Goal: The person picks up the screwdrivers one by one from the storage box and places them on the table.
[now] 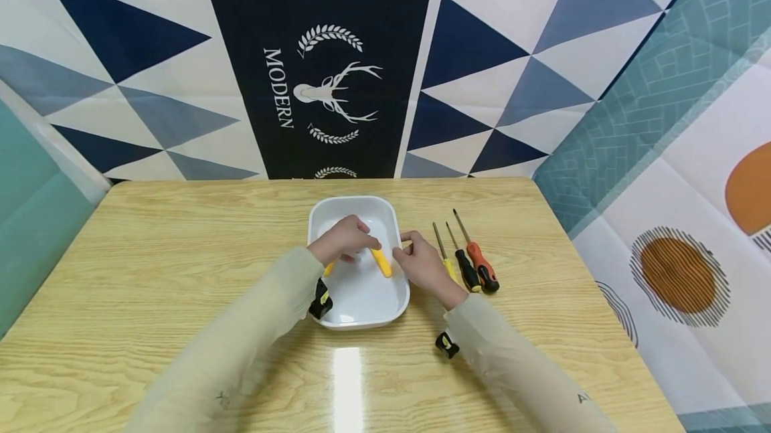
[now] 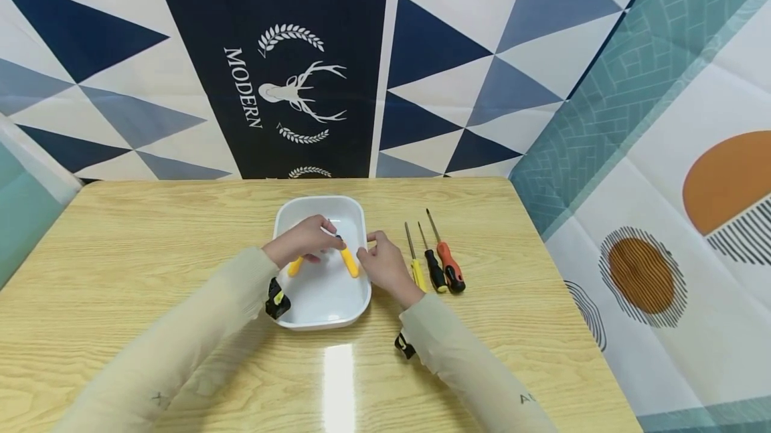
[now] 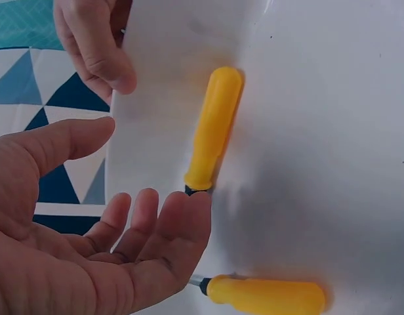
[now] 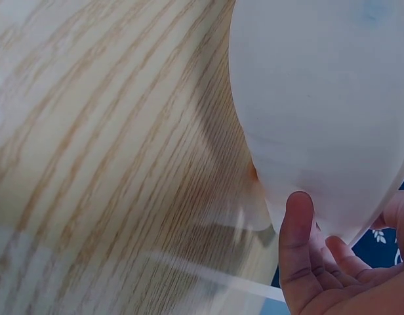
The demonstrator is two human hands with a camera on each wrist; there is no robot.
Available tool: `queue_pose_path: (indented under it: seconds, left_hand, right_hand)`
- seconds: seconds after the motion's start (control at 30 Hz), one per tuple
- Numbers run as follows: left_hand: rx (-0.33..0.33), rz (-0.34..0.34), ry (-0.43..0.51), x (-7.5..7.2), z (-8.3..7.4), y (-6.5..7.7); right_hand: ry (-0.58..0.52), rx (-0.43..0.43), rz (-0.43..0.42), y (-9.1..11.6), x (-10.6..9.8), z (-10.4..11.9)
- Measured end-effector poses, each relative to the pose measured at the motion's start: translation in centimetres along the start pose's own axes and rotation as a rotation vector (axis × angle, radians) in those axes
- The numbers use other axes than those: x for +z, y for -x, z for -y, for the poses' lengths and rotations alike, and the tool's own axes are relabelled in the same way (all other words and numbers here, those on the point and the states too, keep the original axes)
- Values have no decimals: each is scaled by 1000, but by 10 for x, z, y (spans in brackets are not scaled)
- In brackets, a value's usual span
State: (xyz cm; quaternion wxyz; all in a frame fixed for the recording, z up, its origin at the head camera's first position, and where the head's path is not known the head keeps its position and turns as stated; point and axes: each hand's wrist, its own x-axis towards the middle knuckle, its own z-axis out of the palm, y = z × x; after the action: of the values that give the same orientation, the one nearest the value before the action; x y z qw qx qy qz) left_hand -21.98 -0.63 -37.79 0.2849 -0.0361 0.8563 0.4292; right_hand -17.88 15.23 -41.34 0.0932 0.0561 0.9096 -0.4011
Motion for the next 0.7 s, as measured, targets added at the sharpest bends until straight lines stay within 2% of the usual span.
queue_pose_path:
  seconds: [0.23, 0.7]
  left_hand:
    - [-77, -32, 8, 7, 2, -11]
    - [-159, -44, -4, 17, 1, -26]
  right_hand:
    - [-20, -7, 9, -1, 0, -2]
    - [-20, -7, 8, 1, 0, -1]
